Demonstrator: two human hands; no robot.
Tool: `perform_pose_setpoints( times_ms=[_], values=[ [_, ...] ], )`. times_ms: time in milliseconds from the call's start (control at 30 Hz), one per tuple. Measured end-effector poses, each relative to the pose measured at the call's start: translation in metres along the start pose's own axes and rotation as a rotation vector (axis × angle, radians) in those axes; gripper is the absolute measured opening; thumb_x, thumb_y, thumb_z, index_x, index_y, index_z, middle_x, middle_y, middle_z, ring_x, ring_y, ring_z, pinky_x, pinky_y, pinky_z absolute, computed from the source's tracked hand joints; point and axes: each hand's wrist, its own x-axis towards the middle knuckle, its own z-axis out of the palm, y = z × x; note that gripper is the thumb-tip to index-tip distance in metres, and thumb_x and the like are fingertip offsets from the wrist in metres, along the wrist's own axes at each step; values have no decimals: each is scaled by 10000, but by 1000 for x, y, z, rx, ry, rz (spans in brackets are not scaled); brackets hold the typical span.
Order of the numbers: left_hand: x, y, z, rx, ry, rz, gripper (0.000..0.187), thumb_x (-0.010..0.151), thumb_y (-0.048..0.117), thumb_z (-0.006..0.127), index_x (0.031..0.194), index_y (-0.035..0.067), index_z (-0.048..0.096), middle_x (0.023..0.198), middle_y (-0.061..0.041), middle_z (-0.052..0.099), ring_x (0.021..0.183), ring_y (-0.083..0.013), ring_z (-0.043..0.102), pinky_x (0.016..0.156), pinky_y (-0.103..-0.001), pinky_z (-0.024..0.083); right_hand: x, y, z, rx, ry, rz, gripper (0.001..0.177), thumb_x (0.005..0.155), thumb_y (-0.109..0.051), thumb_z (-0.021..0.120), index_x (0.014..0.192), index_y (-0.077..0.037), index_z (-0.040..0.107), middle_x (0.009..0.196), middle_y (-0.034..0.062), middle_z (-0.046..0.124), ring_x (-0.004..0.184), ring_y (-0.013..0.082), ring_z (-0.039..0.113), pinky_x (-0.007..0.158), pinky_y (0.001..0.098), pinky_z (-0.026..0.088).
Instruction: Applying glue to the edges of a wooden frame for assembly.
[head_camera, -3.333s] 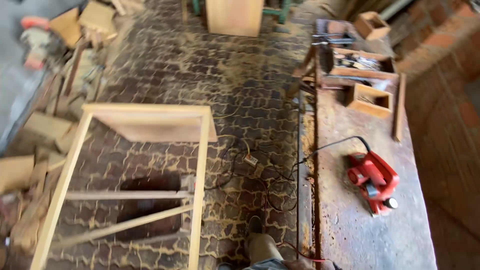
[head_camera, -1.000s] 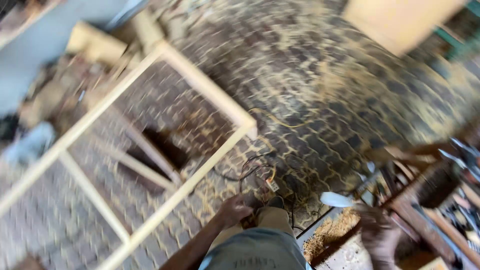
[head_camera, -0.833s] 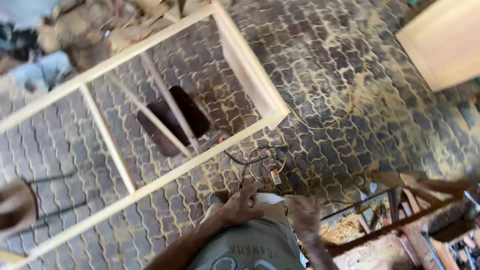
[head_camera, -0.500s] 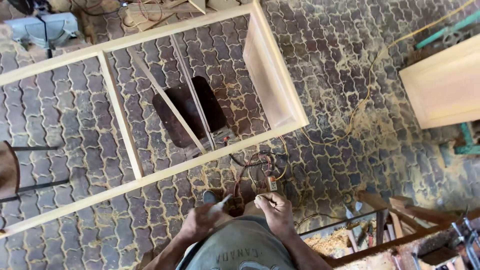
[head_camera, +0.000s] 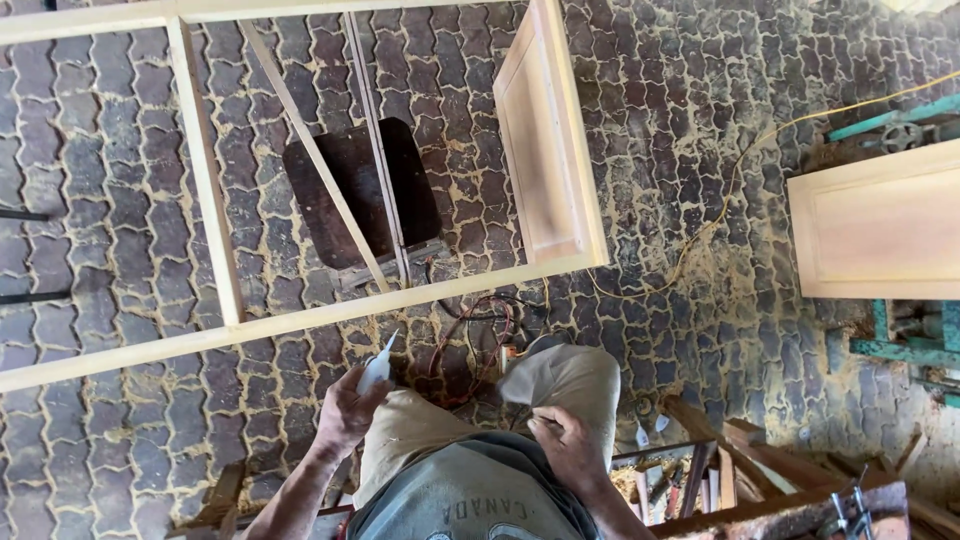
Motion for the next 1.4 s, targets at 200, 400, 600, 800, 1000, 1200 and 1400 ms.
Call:
perform_pose_setpoints(
  times_ms=[200,400,600,800,1000,1200,1400],
  values=[
    [45,31,100,-80,18,-47,407,973,410,635,1046,19,719,763,-99,737,603,-133,711,524,-283,574,65,95,-110,-145,-73,158,429,948,-392,682,1292,-138,705,1115,132,797,940,266,794,822,359,640],
    [83,71,244,-91,328,-237,371,972,353,663,1053,-3,728,809,-78,731,601,-151,673,548,-303,542,255,197,-295,-284,-25,-147,330,984,-356,639,1186,-113,736,1112,96,810,961,190,808,740,300,678],
    [61,113,358,-239,560,-191,290,972,256,705,1043,-24,719,880,-72,757,774,-121,717,703,-280,580,401,207,-381,-180,14,-177,401,967,-297,717,1266,-33,689,1196,155,742,1067,266,732,831,363,607],
    [30,135,434,-262,813,-278,261,956,236,735,1022,-17,739,842,-7,714,760,-74,609,665,-252,486,427,129,-366,-331,-259,-380,374,904,-283,748,1197,-51,724,1128,131,778,1020,241,757,860,360,596],
    [27,132,499,-298,910,-412,278,937,285,747,982,10,744,772,13,708,701,-59,593,609,-268,483,420,106,-373,-309,-451,-476,375,893,-286,738,1177,-42,720,1085,119,785,997,233,768,854,341,602],
    [40,143,534,-295,920,-485,287,897,287,758,990,17,728,700,-48,689,654,-93,605,590,-304,512,429,88,-392,-557,-473,-552,286,912,-278,719,1082,-53,769,1035,129,800,961,247,778,840,354,596],
    [51,134,562,-369,895,-453,254,924,247,717,1013,10,694,752,-128,663,673,-110,580,598,-330,504,451,45,-355,-652,-442,-874,228,912,-220,750,1086,-74,767,1108,123,765,1028,293,720,904,398,558]
  ],
)
